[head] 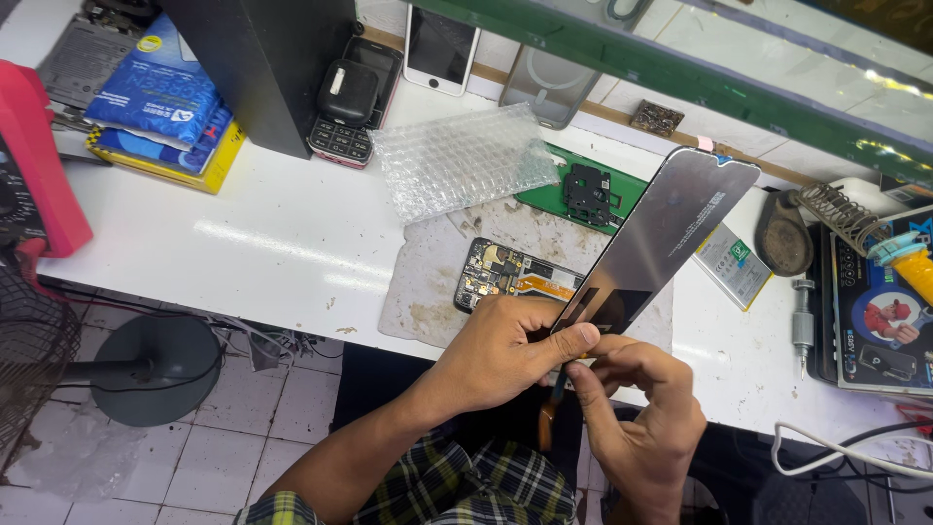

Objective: The person removes a protective film from a smartphone screen, detaches a ribbon cable from the motherboard, and uses a screwdriver to pry open the phone's back cover. The person handles the screen, motherboard, and back cover throughout the process.

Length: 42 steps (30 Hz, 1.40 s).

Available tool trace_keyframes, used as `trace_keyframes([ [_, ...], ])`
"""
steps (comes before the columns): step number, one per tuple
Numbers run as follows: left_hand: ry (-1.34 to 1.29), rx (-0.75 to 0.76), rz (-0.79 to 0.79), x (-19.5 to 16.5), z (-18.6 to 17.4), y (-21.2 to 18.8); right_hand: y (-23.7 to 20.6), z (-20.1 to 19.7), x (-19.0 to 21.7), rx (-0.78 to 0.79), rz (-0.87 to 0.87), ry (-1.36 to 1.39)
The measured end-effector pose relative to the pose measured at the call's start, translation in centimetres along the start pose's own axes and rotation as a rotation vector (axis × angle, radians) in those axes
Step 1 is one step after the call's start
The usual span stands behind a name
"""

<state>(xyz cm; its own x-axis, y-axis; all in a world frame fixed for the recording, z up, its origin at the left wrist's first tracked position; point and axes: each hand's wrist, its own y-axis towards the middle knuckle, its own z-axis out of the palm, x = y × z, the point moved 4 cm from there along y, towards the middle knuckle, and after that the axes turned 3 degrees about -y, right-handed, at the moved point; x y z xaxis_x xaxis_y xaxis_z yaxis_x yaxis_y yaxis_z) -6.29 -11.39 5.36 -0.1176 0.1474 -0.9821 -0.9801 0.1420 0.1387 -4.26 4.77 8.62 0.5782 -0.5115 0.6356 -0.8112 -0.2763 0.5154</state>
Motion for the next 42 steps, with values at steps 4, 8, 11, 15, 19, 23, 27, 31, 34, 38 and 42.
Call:
trace_keyframes([
  [4, -0.045, 0.039, -0.035, 0.3, -0.2, 0.0, 0.3, 0.4, 0.4, 0.02, -0.082, -0.072],
  [8, -0.08, 0.05, -0.066, 0.7, -0.2, 0.3, 0.2, 0.8, 0.9, 0.012, -0.275, -0.111],
  [11, -0.077, 0.043, -0.082, 0.9, -0.2, 0.5, 0.5, 0.9, 0.9, -0.017, -0.354, -0.168],
  [15, -0.115, 0.009, -0.08, 1.0, -0.5, 0.4, 0.7, 1.0, 1.3, -0.04, -0.466, -0.285],
  [19, -0.082, -0.005, -0.058, 1.0, -0.5, 0.4, 1.0, 1.1, 1.6, -0.013, -0.504, -0.393],
  [23, -0.086, -0.013, -0.001, 0.7, -0.3, 0.4, 1.0, 1.1, 1.5, 0.028, -0.51, -0.428],
  [27, -0.102, -0.03, 0.027, 0.5, -0.3, 0.3, 0.7, 1.3, 0.6, 0.055, -0.451, -0.398],
  [31, -0.13, -0.026, 0.0, 0.6, -0.2, 0.2, -0.7, 1.0, -1.2, 0.111, -0.326, -0.272],
  [34, -0.199, -0.025, -0.009, 0.8, -0.3, 0.1, -3.1, -0.3, -2.7, 0.243, -0.166, 0.148],
  [38, -0.201, -0.023, 0.045, 0.9, -0.5, 0.0, -5.4, -2.9, -4.4, 0.551, -0.014, 0.55],
  [42, -0.188, -0.001, 0.039, 1.2, -0.2, 0.1, -5.2, -5.8, -5.5, 0.608, 0.114, 0.366],
])
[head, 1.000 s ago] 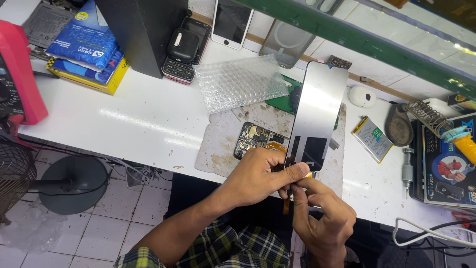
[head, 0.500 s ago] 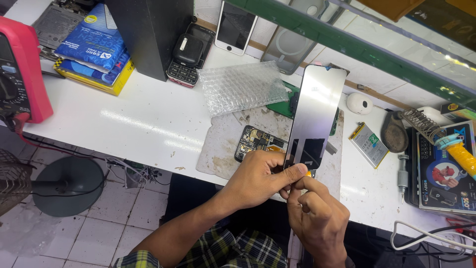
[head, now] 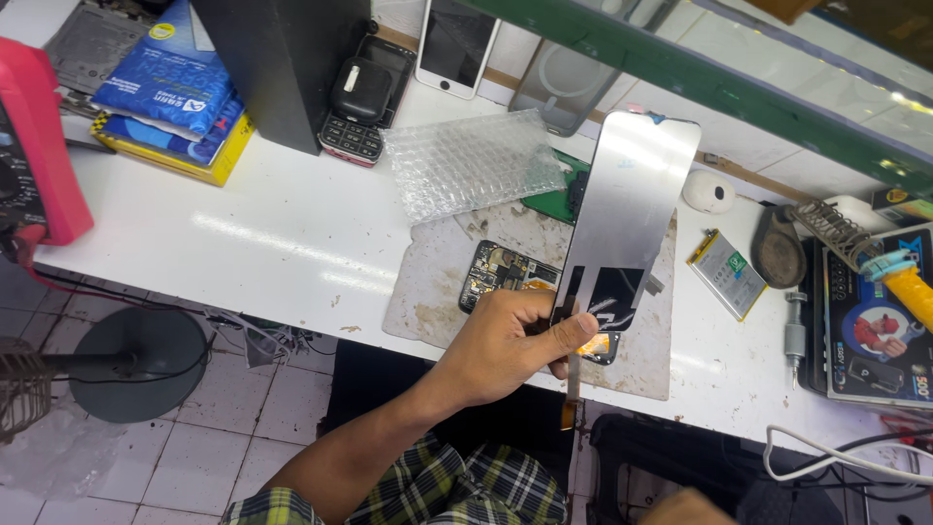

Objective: The person removes a protective film from a smartphone screen, detaches a ribbon cable from the motherboard, and uses a screwdriver to pry open the phone's back cover. The person handles the screen, motherboard, and back cover throughout the process.

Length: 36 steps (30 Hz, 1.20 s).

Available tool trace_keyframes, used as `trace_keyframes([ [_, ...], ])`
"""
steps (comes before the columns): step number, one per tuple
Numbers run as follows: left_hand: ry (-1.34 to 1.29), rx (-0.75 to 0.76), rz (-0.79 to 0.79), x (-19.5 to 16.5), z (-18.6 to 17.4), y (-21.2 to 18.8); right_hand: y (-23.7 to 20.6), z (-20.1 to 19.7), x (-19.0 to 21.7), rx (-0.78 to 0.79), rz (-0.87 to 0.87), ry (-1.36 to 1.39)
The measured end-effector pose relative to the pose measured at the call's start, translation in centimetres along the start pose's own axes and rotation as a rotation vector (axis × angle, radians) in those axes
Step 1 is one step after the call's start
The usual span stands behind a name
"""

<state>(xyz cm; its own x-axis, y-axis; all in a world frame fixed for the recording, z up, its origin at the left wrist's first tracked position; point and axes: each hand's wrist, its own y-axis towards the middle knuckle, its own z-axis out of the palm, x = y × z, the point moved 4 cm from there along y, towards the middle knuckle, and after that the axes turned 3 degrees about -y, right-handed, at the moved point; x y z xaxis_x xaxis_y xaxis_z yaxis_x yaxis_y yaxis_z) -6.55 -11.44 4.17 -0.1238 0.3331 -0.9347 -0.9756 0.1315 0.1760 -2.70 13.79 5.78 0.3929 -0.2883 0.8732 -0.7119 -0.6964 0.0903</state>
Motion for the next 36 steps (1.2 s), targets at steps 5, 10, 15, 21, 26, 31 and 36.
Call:
trace_keyframes([
  [5, -0.087, 0.077, 0.02, -0.2, 0.4, -0.3, 1.3, -1.5, -0.4, -0.469, 0.202, -0.153],
  [10, -0.017, 0.183, 0.059, -1.1, 0.9, -1.1, 5.6, -0.9, -1.8, -0.629, -0.106, 0.446],
  [15, 0.106, 0.209, -0.016, -1.7, 1.5, -1.0, 7.0, -1.1, -1.8, -0.685, -0.121, 0.312],
  [21, -0.069, 0.213, -0.104, -2.3, 1.8, -0.8, 7.3, -1.7, -3.4, -0.747, -0.134, 0.409],
  [26, 0.043, 0.235, -0.027, -2.7, 2.5, -0.7, 7.1, -2.0, -4.4, -0.731, -0.157, 0.517],
  [31, 0.213, 0.159, -0.138, -1.5, 2.9, -0.4, 7.1, -1.5, -4.4, -0.676, -0.106, 0.476],
  [36, 0.202, 0.127, -0.056, -1.4, 2.8, -0.5, 7.5, -1.4, -4.2, -0.628, -0.099, 0.411],
])
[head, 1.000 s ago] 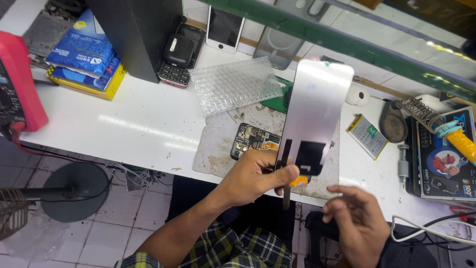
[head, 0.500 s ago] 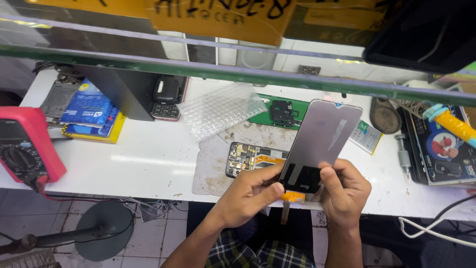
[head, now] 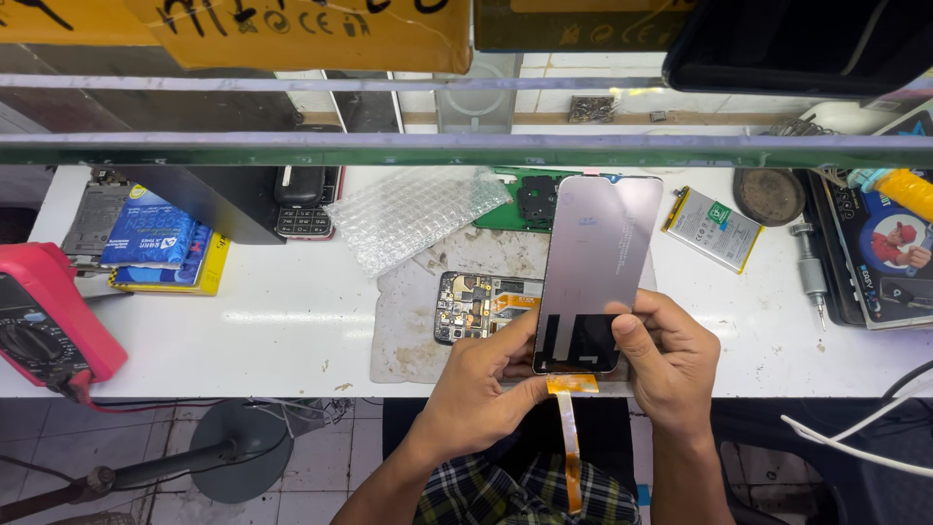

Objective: The person removes a protective film from a smartphone screen, detaches a ribbon cable from the motherboard, and uses a screwdriver to pry open the phone's back cover. The person handles the screen, motherboard, and back cover throughout the process.

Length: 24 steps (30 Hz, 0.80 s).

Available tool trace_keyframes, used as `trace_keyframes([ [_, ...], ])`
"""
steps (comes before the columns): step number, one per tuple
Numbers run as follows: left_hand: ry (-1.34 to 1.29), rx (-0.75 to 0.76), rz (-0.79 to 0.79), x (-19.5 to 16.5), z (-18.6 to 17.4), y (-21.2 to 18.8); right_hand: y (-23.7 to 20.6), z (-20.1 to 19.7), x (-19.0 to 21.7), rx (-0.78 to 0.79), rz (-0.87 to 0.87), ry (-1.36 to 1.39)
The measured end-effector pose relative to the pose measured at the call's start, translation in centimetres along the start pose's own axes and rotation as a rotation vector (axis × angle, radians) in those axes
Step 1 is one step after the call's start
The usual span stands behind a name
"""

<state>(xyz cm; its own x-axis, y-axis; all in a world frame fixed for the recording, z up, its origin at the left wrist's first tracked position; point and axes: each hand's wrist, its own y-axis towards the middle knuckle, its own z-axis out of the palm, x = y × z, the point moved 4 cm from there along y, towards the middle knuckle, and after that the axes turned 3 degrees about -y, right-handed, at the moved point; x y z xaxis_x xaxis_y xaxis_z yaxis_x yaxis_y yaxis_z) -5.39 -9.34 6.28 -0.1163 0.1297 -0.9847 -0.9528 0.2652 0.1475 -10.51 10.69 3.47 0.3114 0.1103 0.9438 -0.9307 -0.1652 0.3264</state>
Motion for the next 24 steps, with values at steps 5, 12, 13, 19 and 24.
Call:
trace_keyframes([
  [5, -0.002, -0.049, 0.009, -0.1, 0.1, -0.1, 0.3, 0.5, 0.4, 0.008, 0.062, -0.041],
  [12, -0.104, -0.059, 0.076, -0.2, -0.2, 0.3, 0.7, 1.3, 1.0, 0.046, 0.102, -0.089],
  [13, -0.12, -0.056, 0.086, -0.3, -0.2, 0.3, 0.7, 1.4, 1.1, 0.063, 0.105, -0.086],
  [19, -0.172, -0.126, -0.07, 0.0, -0.6, 0.4, 0.9, 2.2, 1.8, 0.166, 0.102, -0.02],
  [24, -0.201, -0.088, 0.018, -0.6, -0.7, 0.6, 1.3, 2.8, 2.8, 0.327, 0.096, 0.059],
])
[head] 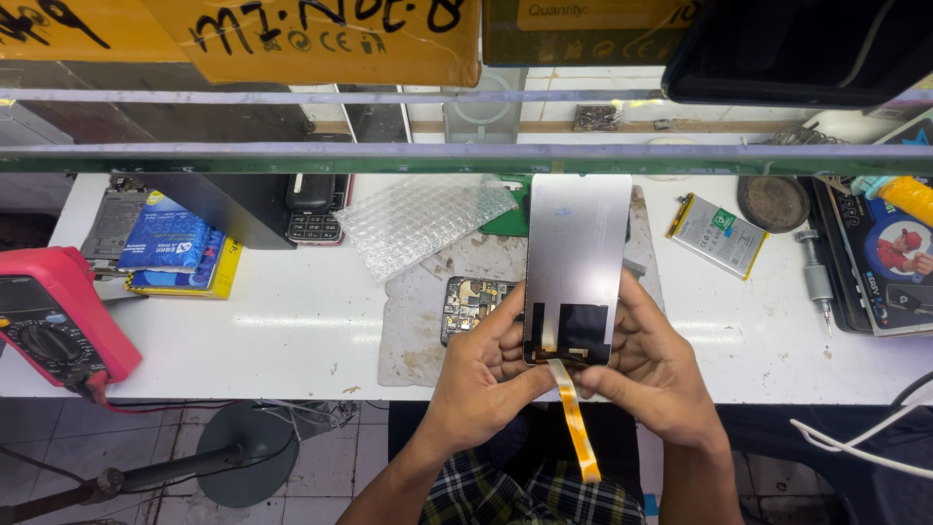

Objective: The person removes a protective film from a smartphone screen, detaches a ribbon cable from the motherboard, and uses a screwdriver to pry open the phone's back cover. The person handles the screen, motherboard, and back cover throughout the process.

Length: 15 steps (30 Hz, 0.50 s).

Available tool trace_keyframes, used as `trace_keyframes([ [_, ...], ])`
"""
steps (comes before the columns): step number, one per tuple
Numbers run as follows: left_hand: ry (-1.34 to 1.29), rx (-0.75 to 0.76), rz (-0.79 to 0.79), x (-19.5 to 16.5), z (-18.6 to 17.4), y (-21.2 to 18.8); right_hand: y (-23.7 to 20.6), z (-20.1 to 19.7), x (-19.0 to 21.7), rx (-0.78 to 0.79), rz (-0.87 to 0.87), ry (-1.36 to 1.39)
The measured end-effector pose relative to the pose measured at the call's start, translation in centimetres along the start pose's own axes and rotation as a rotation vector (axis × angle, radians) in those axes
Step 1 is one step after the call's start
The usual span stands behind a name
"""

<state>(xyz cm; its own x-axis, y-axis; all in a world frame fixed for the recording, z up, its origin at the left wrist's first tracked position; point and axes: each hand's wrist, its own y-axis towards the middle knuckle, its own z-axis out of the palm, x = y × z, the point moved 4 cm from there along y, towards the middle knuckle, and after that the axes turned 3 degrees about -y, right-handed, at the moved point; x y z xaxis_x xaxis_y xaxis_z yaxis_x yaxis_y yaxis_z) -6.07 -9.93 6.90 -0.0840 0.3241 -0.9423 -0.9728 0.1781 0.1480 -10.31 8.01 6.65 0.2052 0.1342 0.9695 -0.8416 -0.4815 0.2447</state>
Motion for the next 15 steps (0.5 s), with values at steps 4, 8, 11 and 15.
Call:
trace_keyframes([
  [4, 0.092, -0.014, 0.004, 0.0, -0.14, -0.12, 0.03, 0.11, -0.17, -0.003, 0.026, -0.027],
  [8, 0.093, -0.032, -0.041, 0.48, -0.23, -0.19, -0.23, 0.0, -0.63, -0.065, 0.01, -0.082],
  [11, 0.106, -0.03, -0.037, 0.68, -0.24, -0.2, -0.31, 0.03, -0.69, -0.062, -0.026, -0.099],
  [15, 0.114, -0.019, -0.016, 0.6, -0.22, -0.29, -0.18, 0.06, -0.52, -0.085, -0.031, -0.169],
])
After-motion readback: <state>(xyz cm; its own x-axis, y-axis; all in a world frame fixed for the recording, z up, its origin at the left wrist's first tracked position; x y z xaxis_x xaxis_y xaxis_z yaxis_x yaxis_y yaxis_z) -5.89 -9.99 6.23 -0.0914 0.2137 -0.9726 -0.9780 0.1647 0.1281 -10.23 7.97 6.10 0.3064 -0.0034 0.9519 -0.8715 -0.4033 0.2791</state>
